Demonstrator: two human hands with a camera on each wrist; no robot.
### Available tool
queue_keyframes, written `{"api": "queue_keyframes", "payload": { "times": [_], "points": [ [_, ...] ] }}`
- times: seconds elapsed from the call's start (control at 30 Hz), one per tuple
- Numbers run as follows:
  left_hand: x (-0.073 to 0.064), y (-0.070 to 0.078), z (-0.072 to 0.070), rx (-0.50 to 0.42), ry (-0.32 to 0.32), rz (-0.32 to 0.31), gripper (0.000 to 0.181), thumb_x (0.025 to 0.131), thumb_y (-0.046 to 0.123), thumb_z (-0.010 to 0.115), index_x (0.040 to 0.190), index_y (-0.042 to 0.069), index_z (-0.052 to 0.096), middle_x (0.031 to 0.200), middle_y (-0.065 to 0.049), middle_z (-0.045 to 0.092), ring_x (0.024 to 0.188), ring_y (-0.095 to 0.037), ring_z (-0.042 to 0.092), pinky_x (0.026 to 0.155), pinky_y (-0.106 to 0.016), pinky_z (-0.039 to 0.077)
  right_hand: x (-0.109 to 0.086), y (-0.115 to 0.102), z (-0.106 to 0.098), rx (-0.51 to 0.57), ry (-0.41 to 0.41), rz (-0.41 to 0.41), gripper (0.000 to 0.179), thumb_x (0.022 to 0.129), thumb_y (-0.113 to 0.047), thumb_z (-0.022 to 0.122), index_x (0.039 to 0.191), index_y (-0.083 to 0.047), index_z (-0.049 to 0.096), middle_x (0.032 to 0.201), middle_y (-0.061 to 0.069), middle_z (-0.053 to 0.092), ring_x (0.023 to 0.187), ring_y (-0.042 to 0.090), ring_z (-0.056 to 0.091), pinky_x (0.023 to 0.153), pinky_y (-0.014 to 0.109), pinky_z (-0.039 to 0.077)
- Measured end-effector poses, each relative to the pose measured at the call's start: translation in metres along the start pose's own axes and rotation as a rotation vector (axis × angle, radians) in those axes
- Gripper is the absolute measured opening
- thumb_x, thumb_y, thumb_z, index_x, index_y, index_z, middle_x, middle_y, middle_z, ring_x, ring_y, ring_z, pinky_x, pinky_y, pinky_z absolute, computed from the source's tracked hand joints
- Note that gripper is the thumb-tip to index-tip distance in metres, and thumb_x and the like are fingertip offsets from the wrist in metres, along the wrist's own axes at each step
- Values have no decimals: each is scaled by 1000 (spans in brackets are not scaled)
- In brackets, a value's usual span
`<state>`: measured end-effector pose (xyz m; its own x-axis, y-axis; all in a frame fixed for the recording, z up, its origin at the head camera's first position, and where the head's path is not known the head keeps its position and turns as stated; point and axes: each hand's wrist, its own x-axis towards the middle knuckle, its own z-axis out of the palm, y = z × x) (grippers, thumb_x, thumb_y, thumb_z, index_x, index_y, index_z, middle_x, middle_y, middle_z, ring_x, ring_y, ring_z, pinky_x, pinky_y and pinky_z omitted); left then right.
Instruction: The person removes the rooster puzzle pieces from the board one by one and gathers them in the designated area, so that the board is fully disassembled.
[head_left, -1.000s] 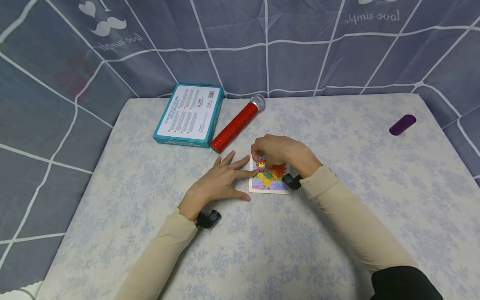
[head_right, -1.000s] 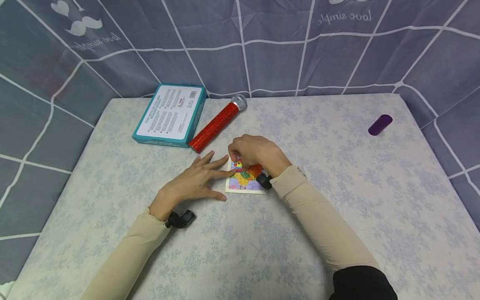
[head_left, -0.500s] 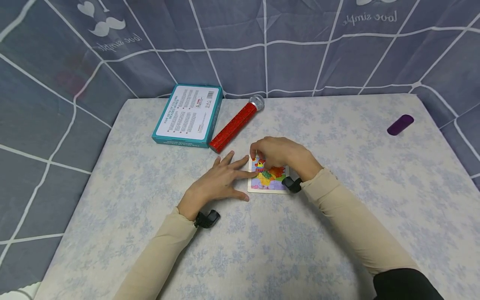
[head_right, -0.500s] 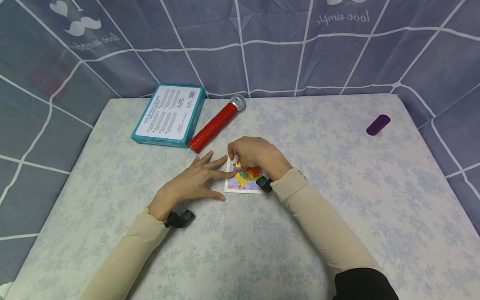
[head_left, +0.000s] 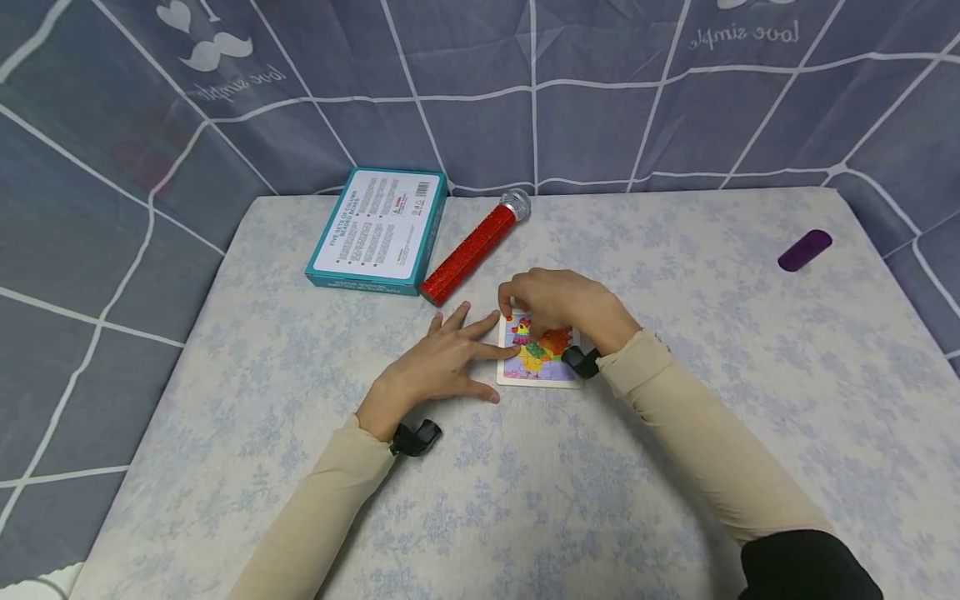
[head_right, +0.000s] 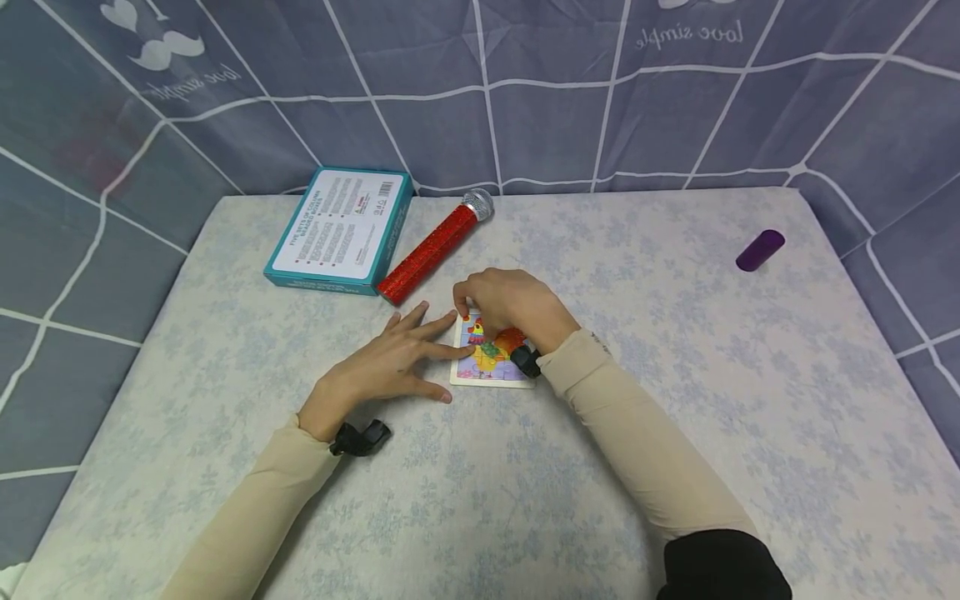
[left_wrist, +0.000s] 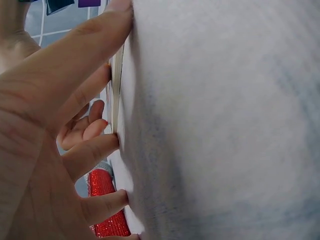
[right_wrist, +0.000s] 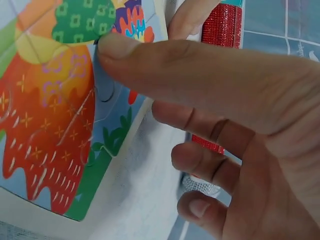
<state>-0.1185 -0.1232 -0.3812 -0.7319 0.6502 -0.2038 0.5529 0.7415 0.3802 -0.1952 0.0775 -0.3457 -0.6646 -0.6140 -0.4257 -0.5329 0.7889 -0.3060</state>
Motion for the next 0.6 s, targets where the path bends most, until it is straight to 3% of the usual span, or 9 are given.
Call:
{"api": "queue_keyframes", "payload": {
  "times": [0.3,0.6],
  "points": [
    [0,1,-1,5,-10,-21,71,77,51,79,141,34,53,161,-8,22,144,-51,10,107,-74,12,-2,5,3,43,18,-19,38,80,-11,80,111,-26,64,121,-3,57,110,20,49,86,42,47],
    [1,0,1,-5,-4,-14,72,77,51,78,142,34,52,161,-8,22,144,-52,9,107,-74,11,-3,-9,4,-170,92,-28,37,75,-14,86,108,-19,70,108,0,63,99,21,54,85,41,49]
  ]
}}
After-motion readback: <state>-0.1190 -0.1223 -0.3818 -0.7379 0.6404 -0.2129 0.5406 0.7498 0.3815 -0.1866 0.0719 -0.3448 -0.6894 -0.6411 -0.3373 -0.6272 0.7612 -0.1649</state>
